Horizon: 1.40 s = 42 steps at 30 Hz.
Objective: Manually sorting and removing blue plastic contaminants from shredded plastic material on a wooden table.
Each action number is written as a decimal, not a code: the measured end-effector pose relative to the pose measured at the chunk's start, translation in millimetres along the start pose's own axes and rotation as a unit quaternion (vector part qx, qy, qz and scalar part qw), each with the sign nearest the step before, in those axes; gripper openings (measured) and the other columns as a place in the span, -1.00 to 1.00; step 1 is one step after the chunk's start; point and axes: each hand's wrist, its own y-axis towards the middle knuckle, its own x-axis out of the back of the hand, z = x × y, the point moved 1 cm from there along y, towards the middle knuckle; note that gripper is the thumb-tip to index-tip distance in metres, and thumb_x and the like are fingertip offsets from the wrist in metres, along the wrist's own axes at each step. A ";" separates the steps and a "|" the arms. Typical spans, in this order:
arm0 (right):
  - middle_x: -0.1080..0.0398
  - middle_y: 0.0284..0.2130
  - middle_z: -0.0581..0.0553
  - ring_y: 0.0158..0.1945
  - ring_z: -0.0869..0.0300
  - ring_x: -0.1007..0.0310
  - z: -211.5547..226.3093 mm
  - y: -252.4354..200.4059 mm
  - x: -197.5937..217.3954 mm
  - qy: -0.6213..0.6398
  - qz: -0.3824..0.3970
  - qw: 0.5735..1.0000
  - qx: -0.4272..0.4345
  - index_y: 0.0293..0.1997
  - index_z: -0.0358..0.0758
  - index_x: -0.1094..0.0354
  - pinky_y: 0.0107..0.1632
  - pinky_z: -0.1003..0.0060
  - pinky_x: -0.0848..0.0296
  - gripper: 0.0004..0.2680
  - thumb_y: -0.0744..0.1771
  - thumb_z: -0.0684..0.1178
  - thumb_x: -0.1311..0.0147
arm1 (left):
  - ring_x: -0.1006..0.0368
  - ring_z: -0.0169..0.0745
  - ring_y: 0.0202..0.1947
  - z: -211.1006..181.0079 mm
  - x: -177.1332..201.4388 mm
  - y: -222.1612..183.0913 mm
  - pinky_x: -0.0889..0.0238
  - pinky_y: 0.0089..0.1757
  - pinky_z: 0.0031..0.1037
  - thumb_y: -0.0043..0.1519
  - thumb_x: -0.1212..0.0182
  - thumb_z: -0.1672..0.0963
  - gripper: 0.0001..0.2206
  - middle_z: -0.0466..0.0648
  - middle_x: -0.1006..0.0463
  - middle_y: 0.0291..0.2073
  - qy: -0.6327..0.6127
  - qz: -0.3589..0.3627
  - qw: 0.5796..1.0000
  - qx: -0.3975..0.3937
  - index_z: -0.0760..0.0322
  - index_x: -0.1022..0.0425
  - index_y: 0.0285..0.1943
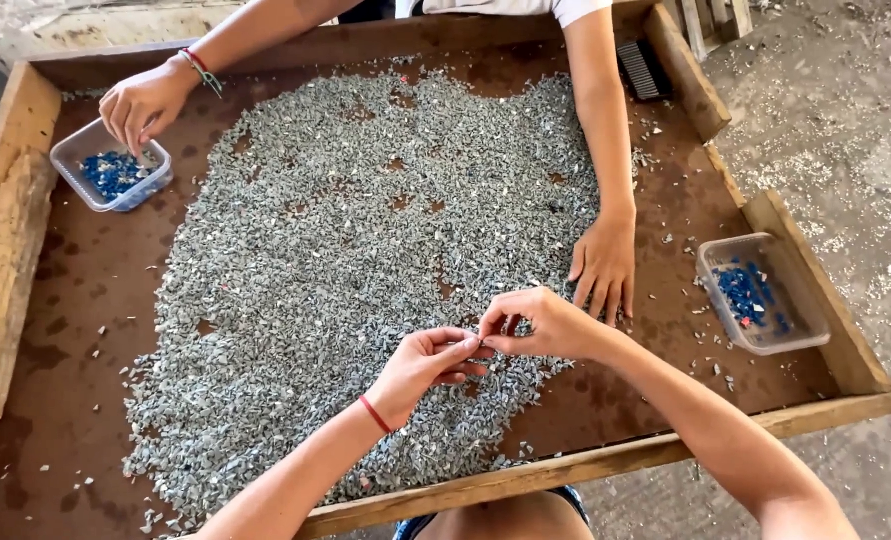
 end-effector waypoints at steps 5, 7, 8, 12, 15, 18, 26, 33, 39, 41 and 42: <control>-0.55 -0.41 -0.02 -0.31 0.22 -0.54 3.1 -0.1 1.4 0.031 0.015 0.999 -0.031 -0.31 -0.18 -0.47 -0.23 0.30 -0.57 -0.98 0.31 -0.15 -0.20 | -0.68 -0.22 -0.19 -2.1 -1.9 -2.0 -0.49 -0.24 -0.72 0.28 -0.29 0.09 -0.80 0.06 -0.73 -0.17 0.004 0.025 1.000 -0.016 0.30 -0.56 -0.03; -0.53 -0.41 -0.04 -0.30 0.23 -0.52 0.1 -1.7 -1.8 0.040 0.016 0.998 -0.038 -0.31 -0.19 -0.46 -0.21 0.30 -0.56 -0.97 0.31 -0.15 -0.21 | -0.68 -0.20 -0.18 3.9 -1.0 -0.7 -0.50 -0.23 -0.68 0.30 -0.27 0.09 -0.80 0.05 -0.72 -0.19 0.005 0.040 0.999 -0.025 0.30 -0.54 -0.02; -0.52 -0.41 -0.05 -0.30 0.25 -0.50 -1.4 -2.1 -3.0 0.049 0.016 0.998 -0.046 -0.31 -0.21 -0.46 -0.20 0.30 -0.56 -0.96 0.30 -0.16 -0.23 | -0.68 -0.18 -0.17 6.2 -0.7 0.3 -0.52 -0.21 -0.65 0.32 -0.24 0.10 -0.81 0.03 -0.72 -0.22 0.005 0.055 0.998 -0.035 0.31 -0.52 -0.01; -0.50 -0.40 -0.06 -0.28 0.25 -0.48 -2.5 -2.2 -3.5 0.090 0.028 0.993 -0.066 -0.29 -0.23 -0.45 -0.19 0.27 -0.57 -0.96 0.31 -0.15 -0.21 | -0.67 -0.15 -0.14 7.4 -2.2 0.2 -0.52 -0.17 -0.59 0.34 -0.21 0.10 -0.81 0.03 -0.70 -0.22 0.002 0.073 0.996 -0.044 0.32 -0.50 0.00; -0.47 -0.42 -0.11 -0.29 0.21 -0.47 -5.8 -2.7 -4.9 0.094 0.040 0.992 -0.078 -0.29 -0.28 -0.45 -0.20 0.24 -0.56 -0.97 0.31 -0.18 -0.20 | -0.67 -0.16 -0.15 7.9 -2.2 -1.0 -0.53 -0.17 -0.57 0.35 -0.20 0.10 -0.81 0.03 -0.69 -0.23 -0.005 0.075 0.996 -0.047 0.34 -0.49 0.01; -0.49 -0.40 -0.10 -0.28 0.19 -0.51 -5.8 -0.7 -4.4 0.063 0.048 0.993 -0.085 -0.29 -0.25 -0.45 -0.17 0.24 -0.57 -0.97 0.31 -0.16 -0.20 | -0.67 -0.21 -0.17 4.3 0.6 -3.4 -0.52 -0.18 -0.62 0.34 -0.22 0.11 -0.81 0.02 -0.70 -0.23 -0.013 0.059 0.997 -0.048 0.33 -0.50 0.01; -0.52 -0.38 -0.11 -0.24 0.16 -0.53 8.5 1.6 -4.3 0.005 0.043 0.995 -0.091 -0.26 -0.24 -0.47 -0.16 0.22 -0.57 -0.94 0.31 -0.12 -0.20 | -0.68 -0.15 -0.19 6.9 1.3 -2.8 -0.52 -0.24 -0.68 0.28 -0.30 0.13 -0.74 0.11 -0.71 -0.17 -0.016 0.054 0.998 -0.029 0.41 -0.55 0.07; -0.53 -0.43 -0.04 -0.30 0.23 -0.49 -2.7 -0.5 -2.1 0.091 0.071 0.987 -0.111 -0.32 -0.22 -0.44 -0.16 0.26 -0.55 -0.95 0.33 -0.14 -0.15 | -0.69 -0.10 -0.22 6.7 3.1 -1.0 -0.53 -0.27 -0.65 0.29 -0.30 0.14 -0.80 0.13 -0.71 -0.20 -0.034 0.053 0.998 -0.026 0.38 -0.57 0.01; -0.50 -0.49 -0.09 -0.34 0.20 -0.47 -11.0 -13.9 34.4 0.113 0.073 0.983 -0.125 -0.31 -0.27 -0.43 -0.21 0.23 -0.54 -0.95 0.33 -0.16 -0.14 | -0.69 -0.20 -0.24 5.9 7.2 -0.3 -0.52 -0.28 -0.70 0.29 -0.30 0.13 -0.80 0.06 -0.72 -0.21 -0.003 0.053 0.998 -0.038 0.36 -0.59 0.01; -0.55 -0.45 -0.19 -0.32 0.15 -0.48 27.2 -16.9 67.7 -0.076 0.047 0.979 -0.181 -0.25 -0.28 -0.50 -0.21 0.17 -0.53 -0.91 0.28 -0.10 -0.22 | -0.67 -0.25 -0.30 14.6 6.5 7.8 -0.49 -0.34 -0.70 0.26 -0.34 0.18 -0.82 0.09 -0.71 -0.23 0.101 0.066 0.991 -0.065 0.39 -0.62 0.00; -0.55 -0.45 -0.19 -0.32 0.15 -0.48 26.3 -22.1 77.5 -0.081 0.045 0.977 -0.191 -0.25 -0.28 -0.50 -0.21 0.17 -0.53 -0.91 0.28 -0.10 -0.22 | -0.67 -0.25 -0.30 13.1 9.3 2.5 -0.49 -0.34 -0.70 0.26 -0.34 0.18 -0.82 0.09 -0.71 -0.23 0.095 0.076 0.990 -0.065 0.39 -0.62 0.00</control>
